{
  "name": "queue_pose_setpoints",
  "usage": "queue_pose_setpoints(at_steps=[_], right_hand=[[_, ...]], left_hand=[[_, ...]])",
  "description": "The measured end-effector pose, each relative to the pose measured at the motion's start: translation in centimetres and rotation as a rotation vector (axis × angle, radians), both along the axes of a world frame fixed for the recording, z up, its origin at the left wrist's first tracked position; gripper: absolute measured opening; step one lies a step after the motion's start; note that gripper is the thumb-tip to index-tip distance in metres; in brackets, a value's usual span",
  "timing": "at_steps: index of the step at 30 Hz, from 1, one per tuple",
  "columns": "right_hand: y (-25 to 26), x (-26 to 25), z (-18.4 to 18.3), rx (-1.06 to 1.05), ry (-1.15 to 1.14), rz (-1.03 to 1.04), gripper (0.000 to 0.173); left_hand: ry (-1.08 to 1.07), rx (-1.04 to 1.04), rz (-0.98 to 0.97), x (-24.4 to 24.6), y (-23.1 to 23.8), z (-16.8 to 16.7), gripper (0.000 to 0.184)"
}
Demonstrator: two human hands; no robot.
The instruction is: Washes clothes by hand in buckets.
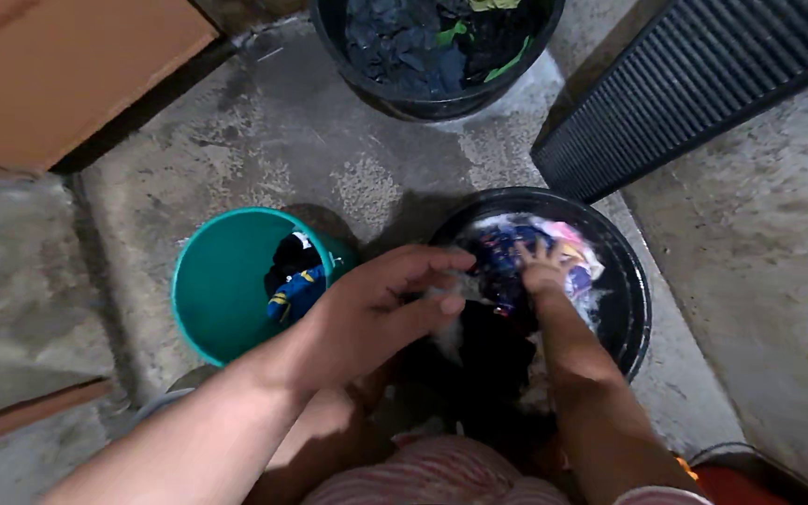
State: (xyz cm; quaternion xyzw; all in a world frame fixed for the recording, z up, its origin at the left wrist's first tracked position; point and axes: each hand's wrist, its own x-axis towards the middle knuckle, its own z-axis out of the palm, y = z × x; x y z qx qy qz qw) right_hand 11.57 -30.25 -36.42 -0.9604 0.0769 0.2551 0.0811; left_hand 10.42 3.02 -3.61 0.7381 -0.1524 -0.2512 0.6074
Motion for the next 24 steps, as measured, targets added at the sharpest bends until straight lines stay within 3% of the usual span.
queue_pose_setpoints(at_steps=[3, 6, 8, 10, 12, 14, 18, 21, 24], right_hand=[[-2.6, -2.4, 1.1, -0.094, 0.094, -0.109, 0.056], [-3.7, -6.1, 2.6, -0.049, 0.153, -0.227, 0.046], [-4.5, -8.1, 3.8, -0.015, 0.179, -0.234, 0.042], [-4.4, -9.7, 6.3, 0.01, 0.158, -0.191, 0.041], [-4.1, -11.5, 9.4, 0.029, 0.094, -0.187, 0.038], [-3.3, -13.5, 12.6, 0.028, 0.048, -0.178, 0.036], [-1.8, -18.1, 17.2, -0.073, 0.132, -0.074, 0.042], [-0.7, -20.8, 15.8, -0.184, 0.261, -0.04, 0.048], [0.4, -22.5, 12.9, -0.245, 0.36, -0.061, 0.059]], left_hand=[[-0.041, -0.057, 0.216, 1.5, 2.1, 1.4, 0.034], [-0.191, -0.313, 0.538, 2.4, 7.6, 3.4, 0.033], [-0.243, -0.366, 0.7, 2.5, 12.1, 4.2, 0.035], [-0.237, -0.312, 0.803, 2.9, 17.0, 2.8, 0.036], [-0.138, -0.096, 0.893, 3.5, 20.8, -1.0, 0.034], [-0.002, 0.28, 0.811, 3.9, 23.4, -6.2, 0.036], [0.165, 0.784, 0.283, 2.9, 25.1, -17.2, 0.045], [0.191, 1.123, 0.104, 2.1, 24.1, -23.2, 0.073], [0.198, 1.194, 0.144, 0.8, 22.7, -25.3, 0.09]])
